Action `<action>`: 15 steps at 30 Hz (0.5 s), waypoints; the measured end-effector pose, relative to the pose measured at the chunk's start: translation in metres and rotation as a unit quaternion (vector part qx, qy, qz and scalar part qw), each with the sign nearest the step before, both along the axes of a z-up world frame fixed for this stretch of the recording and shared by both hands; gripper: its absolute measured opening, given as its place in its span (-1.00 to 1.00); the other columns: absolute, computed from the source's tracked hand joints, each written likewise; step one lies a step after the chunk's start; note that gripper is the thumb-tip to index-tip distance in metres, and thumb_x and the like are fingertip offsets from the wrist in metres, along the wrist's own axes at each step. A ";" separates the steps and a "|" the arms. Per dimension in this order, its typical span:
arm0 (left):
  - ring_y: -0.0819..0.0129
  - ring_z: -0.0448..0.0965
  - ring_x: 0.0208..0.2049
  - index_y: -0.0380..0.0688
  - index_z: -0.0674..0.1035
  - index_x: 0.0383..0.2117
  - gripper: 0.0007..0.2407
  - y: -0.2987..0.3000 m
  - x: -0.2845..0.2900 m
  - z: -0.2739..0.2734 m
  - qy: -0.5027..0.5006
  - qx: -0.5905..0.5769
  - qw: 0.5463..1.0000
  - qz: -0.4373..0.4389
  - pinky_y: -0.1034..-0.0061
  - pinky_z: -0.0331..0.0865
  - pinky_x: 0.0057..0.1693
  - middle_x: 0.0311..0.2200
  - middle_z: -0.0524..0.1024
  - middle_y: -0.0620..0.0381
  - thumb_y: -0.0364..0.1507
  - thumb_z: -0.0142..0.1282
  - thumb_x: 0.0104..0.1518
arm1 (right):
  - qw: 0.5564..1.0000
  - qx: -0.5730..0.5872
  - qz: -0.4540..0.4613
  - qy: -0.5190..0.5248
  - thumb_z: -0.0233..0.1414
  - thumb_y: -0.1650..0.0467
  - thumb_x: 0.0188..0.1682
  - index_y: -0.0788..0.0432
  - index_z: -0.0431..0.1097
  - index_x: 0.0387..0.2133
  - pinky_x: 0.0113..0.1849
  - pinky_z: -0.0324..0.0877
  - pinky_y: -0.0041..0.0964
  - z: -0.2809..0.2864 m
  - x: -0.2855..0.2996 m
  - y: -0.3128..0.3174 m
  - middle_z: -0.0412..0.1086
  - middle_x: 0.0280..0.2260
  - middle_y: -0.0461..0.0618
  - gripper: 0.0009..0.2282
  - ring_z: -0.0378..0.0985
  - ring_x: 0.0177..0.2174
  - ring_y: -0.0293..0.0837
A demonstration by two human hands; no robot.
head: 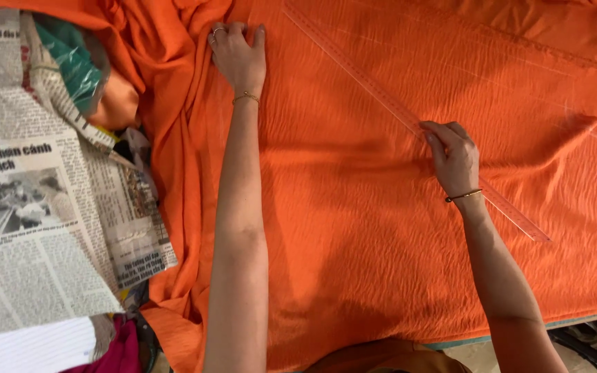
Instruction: The recorder uses a ruler and white chalk to mark a pattern on orange fabric.
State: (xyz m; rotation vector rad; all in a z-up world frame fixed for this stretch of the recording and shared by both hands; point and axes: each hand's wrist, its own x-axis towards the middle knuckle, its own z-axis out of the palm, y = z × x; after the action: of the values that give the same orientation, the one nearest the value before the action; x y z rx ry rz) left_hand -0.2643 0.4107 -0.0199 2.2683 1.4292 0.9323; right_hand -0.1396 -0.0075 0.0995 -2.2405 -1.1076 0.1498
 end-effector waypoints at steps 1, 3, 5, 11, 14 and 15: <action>-0.02 0.41 0.06 -0.13 0.65 -0.30 -0.72 0.004 0.005 0.000 -0.002 0.001 1.000 -0.004 0.10 0.48 -0.06 -0.04 0.46 -0.11 -0.17 0.31 0.10 | 1.000 0.001 -0.004 -0.002 0.05 0.52 0.17 0.21 0.52 -0.01 -0.33 0.37 -0.20 0.001 0.001 0.000 0.43 -0.29 0.07 -0.82 0.47 -0.37 -0.07; 0.00 0.41 0.07 -0.12 0.66 -0.30 -0.72 0.009 0.013 -0.003 -0.005 0.002 1.000 -0.004 0.08 0.45 0.00 -0.04 0.47 -0.08 -0.17 0.33 0.08 | 1.000 0.003 -0.004 -0.002 0.04 0.51 0.16 0.20 0.52 -0.02 -0.32 0.38 -0.21 0.001 0.002 0.000 0.44 -0.28 0.06 -0.82 0.48 -0.36 -0.07; 0.01 0.41 0.06 -0.12 0.66 -0.31 -0.73 0.011 0.019 0.000 -0.007 -0.004 1.000 -0.007 0.09 0.45 0.00 -0.06 0.47 -0.06 -0.19 0.32 0.08 | 1.000 -0.001 -0.005 -0.006 0.05 0.51 0.16 0.19 0.52 -0.02 -0.32 0.37 -0.21 0.000 0.004 -0.003 0.43 -0.28 0.06 -0.82 0.48 -0.36 -0.06; 0.09 0.48 -0.01 -0.11 0.64 -0.37 -0.83 0.018 0.028 -0.002 -0.013 0.004 1.000 0.001 0.18 0.51 -0.13 -0.18 0.52 0.04 -0.29 0.29 0.12 | 0.999 -0.026 -0.008 -0.018 0.05 0.50 0.16 0.18 0.53 -0.03 -0.33 0.34 -0.17 -0.003 0.005 -0.003 0.40 -0.34 0.07 -0.82 0.45 -0.38 -0.03; 0.13 0.51 -0.07 -0.12 0.62 -0.43 -0.87 0.020 0.028 -0.004 -0.022 0.033 0.999 0.006 0.26 0.53 -0.22 -0.23 0.53 0.07 -0.35 0.29 0.12 | 0.999 -0.027 -0.006 -0.024 0.05 0.50 0.16 0.18 0.53 -0.03 -0.33 0.34 -0.16 -0.003 0.006 0.001 0.39 -0.35 0.06 -0.82 0.44 -0.38 -0.03; 0.15 0.53 -0.10 -0.12 0.60 -0.45 -0.88 0.020 0.027 -0.005 -0.029 0.049 0.998 0.007 0.30 0.54 -0.25 -0.24 0.53 0.08 -0.38 0.29 0.11 | 0.999 -0.025 -0.002 -0.028 0.05 0.50 0.16 0.18 0.53 -0.03 -0.33 0.33 -0.16 -0.003 0.006 0.001 0.39 -0.34 0.06 -0.83 0.44 -0.38 -0.03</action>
State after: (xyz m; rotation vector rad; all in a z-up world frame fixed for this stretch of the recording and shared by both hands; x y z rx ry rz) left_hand -0.2371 0.4306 -0.0248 2.2828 1.4064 1.0862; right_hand -0.1339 -0.0064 0.0967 -2.3038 -1.1413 0.1161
